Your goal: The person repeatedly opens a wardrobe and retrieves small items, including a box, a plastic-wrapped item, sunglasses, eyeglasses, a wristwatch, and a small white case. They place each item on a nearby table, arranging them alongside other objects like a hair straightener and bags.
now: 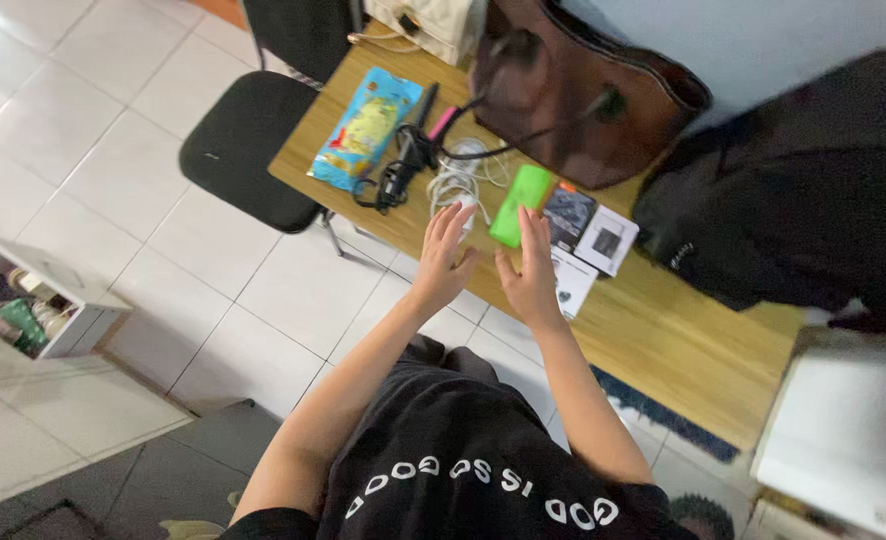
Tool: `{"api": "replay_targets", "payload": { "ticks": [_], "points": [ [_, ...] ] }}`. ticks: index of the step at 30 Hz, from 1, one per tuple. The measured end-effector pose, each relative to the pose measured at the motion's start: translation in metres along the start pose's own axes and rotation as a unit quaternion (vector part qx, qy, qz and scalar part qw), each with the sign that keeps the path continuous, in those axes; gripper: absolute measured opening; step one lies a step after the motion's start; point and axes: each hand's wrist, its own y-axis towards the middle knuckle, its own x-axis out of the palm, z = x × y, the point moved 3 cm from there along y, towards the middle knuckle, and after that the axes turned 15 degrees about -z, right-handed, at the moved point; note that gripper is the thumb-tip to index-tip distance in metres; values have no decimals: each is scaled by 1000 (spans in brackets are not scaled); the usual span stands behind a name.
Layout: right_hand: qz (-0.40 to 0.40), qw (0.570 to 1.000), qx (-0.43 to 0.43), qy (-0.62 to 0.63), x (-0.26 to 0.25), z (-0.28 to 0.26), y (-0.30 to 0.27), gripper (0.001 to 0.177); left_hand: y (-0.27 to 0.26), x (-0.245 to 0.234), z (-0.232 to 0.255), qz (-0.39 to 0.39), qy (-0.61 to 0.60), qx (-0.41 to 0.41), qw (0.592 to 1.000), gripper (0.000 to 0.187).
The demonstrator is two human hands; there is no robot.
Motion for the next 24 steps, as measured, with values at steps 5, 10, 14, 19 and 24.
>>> {"api": "replay_targets", "payload": {
  "ticks": [5,10,14,19,24],
  "points": [
    [-6,998,-65,-1,18,-48,26,75,-14,-46,-3,48,25,-18,998,67],
    [-37,995,-91,5,50,-93,60,75,-28,-103,-16,89,30,-44,995,68],
    [-63,990,-128,0,80,-133,89,76,-46,-155,-26,122,34,-65,990,66],
    [-99,982,-161,20,127,-187,122,77,-74,-225,-45,171,50,-80,981,65],
    [-138,971,-192,19,188,-237,149,76,-116,-288,-72,198,52,-115,972,64]
  ]
}}
